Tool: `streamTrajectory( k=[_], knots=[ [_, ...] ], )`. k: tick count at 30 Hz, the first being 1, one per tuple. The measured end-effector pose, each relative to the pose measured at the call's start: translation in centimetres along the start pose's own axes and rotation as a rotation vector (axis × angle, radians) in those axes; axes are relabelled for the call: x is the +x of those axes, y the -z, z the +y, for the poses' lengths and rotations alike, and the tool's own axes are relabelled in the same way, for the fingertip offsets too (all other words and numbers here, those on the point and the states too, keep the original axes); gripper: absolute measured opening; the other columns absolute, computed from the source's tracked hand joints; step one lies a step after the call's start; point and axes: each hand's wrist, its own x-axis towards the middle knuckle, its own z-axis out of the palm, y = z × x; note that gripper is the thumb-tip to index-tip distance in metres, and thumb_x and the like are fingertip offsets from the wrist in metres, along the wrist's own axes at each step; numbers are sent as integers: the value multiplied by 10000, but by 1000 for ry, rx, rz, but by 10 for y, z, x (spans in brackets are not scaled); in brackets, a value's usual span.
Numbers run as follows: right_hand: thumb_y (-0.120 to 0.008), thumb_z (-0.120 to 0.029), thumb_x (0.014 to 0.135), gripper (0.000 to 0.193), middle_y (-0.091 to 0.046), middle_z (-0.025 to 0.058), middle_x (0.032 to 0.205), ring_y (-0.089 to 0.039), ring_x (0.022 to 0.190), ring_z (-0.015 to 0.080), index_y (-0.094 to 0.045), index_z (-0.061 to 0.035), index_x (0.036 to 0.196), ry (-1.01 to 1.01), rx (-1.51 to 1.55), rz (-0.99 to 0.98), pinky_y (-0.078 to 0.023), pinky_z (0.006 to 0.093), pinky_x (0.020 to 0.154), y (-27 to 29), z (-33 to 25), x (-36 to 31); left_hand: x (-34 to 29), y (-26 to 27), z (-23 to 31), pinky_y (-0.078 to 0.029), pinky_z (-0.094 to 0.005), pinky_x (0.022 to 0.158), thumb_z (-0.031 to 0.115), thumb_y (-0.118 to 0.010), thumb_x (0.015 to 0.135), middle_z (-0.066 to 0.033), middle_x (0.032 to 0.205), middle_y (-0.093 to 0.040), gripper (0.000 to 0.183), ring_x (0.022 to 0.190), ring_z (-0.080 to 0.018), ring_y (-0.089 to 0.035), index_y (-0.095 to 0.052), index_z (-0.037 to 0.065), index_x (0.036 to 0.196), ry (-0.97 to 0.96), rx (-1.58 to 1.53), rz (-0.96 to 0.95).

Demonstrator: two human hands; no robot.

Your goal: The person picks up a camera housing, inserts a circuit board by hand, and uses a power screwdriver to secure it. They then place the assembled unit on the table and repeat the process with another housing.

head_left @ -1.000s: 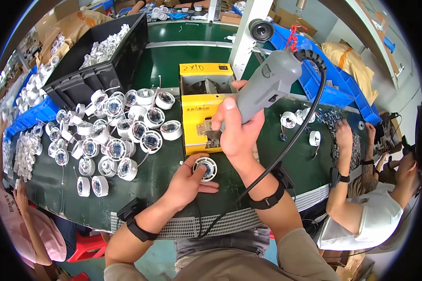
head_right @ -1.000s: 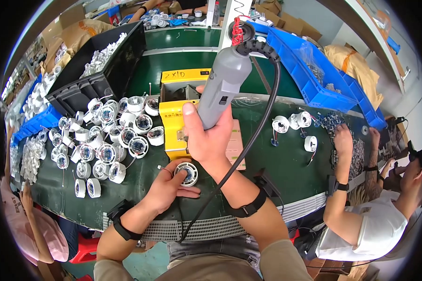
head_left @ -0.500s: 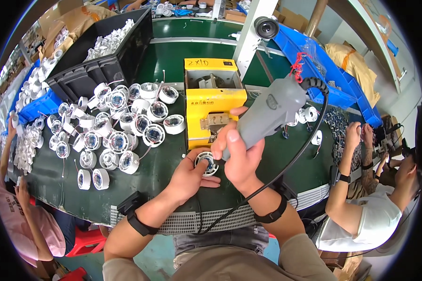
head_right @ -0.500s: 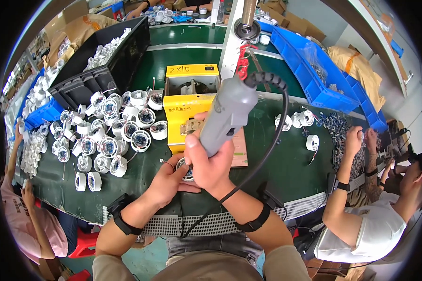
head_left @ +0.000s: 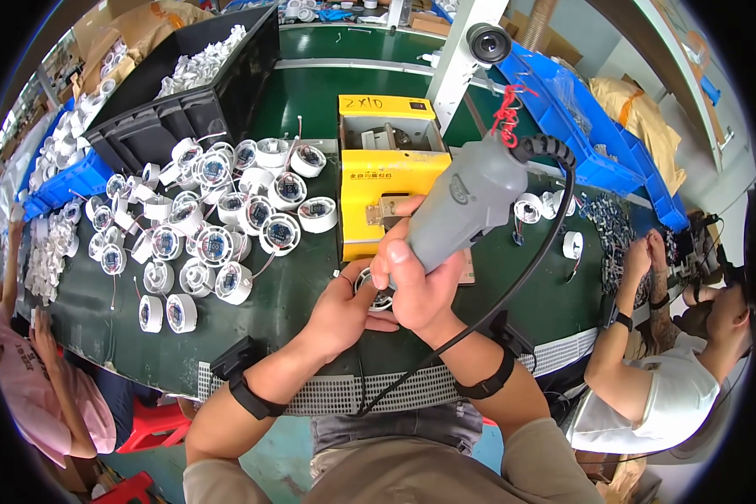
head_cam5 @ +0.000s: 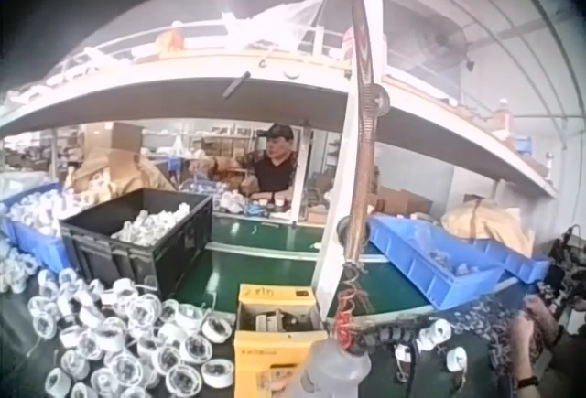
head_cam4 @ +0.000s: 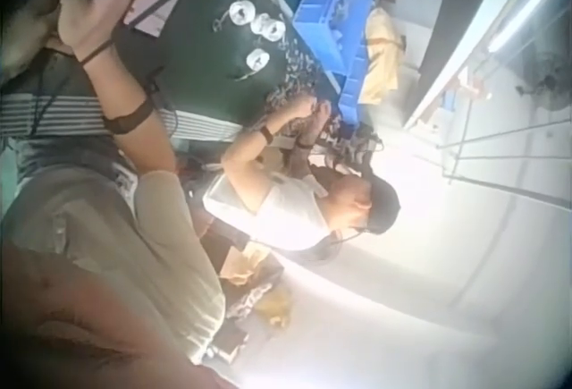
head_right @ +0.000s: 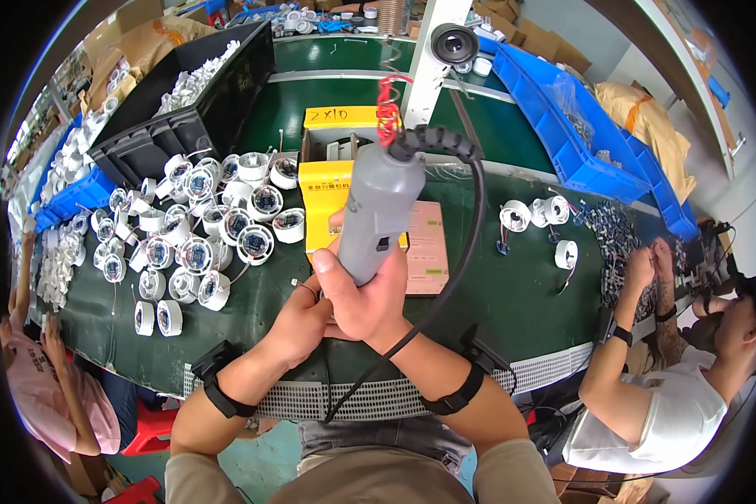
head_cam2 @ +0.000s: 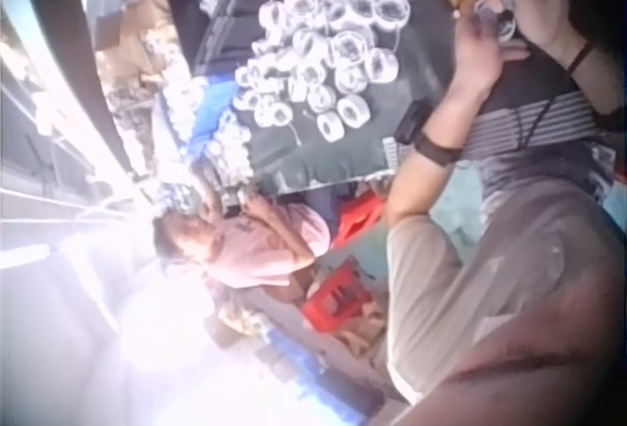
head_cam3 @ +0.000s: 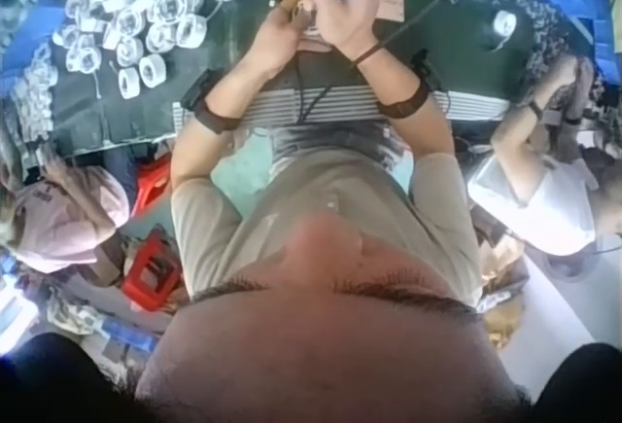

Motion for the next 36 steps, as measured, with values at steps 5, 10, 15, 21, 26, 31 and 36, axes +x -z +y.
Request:
streamTrajectory(
  k=[5, 10, 15, 21, 26, 31, 36],
  knots=[
    [-631, -185, 836, 355, -574, 53, 715, -554, 598, 129, -482, 19, 1086, -44, 26, 26, -463, 281, 571, -3, -5, -3, 4, 0, -5, -584, -305, 746, 110, -388, 987, -142, 1153, -569, 362, 891, -238, -672, -390, -28, 1322, -37, 61, -31],
    [-704, -212, 780, 443, -623, 110, 890, -614, 789, 202, -524, -3, 1126, 27, -125, -68, -491, 332, 733, -2, -4, -9, 5, 5, -16, -458, -312, 927, 35, -422, 927, -152, 1193, -572, 390, 1125, -209, -547, -448, -13, 1314, -291, 147, 44],
    [-706, -231, 809, 591, -562, 90, 1067, -551, 980, 181, -422, -1, 1274, -124, 199, -116, -427, 344, 900, 6, -9, -16, -10, 9, 20, -555, -290, 568, 43, -412, 923, -146, 1022, -620, 363, 750, -189, -669, -458, -21, 1277, -63, 384, 27],
    [-727, -248, 781, 725, -574, 159, 1157, -526, 1134, 252, -356, 5, 1350, -272, -388, 171, -404, 396, 981, 81, -17, -26, -24, 51, 47, -487, -280, 437, 89, -496, 912, -137, 741, -623, 294, 491, -165, -617, -520, -40, 1176, -277, 775, 492],
    [-738, -342, 737, 783, -583, 217, 1142, -538, 1094, 348, -388, 15, 1340, -450, -982, 198, -417, 432, 961, 118, 14, -16, -22, 69, 57, -488, -308, 542, 94, -562, 882, -191, 1093, -593, 368, 573, -194, -617, -518, 0, 1235, -514, 915, 771],
    [-706, -428, 694, 932, -530, 239, 1202, -487, 1135, 392, -289, 6, 1406, -597, -1152, -37, -404, 440, 968, 101, 22, -1, -11, 91, 44, -523, -319, 624, 117, -599, 873, -208, 1142, -572, 443, 711, -230, -655, -468, -14, 1276, -667, 1079, 828],
    [-704, -385, 676, 934, -497, 215, 1220, -454, 1167, 353, -280, -9, 1419, -686, -1213, -167, -365, 433, 995, 104, 15, 4, -4, 82, 37, -509, -317, 614, 119, -625, 866, -221, 1146, -548, 481, 737, -232, -663, -432, -88, 1256, -711, 1019, 777]
  ],
)
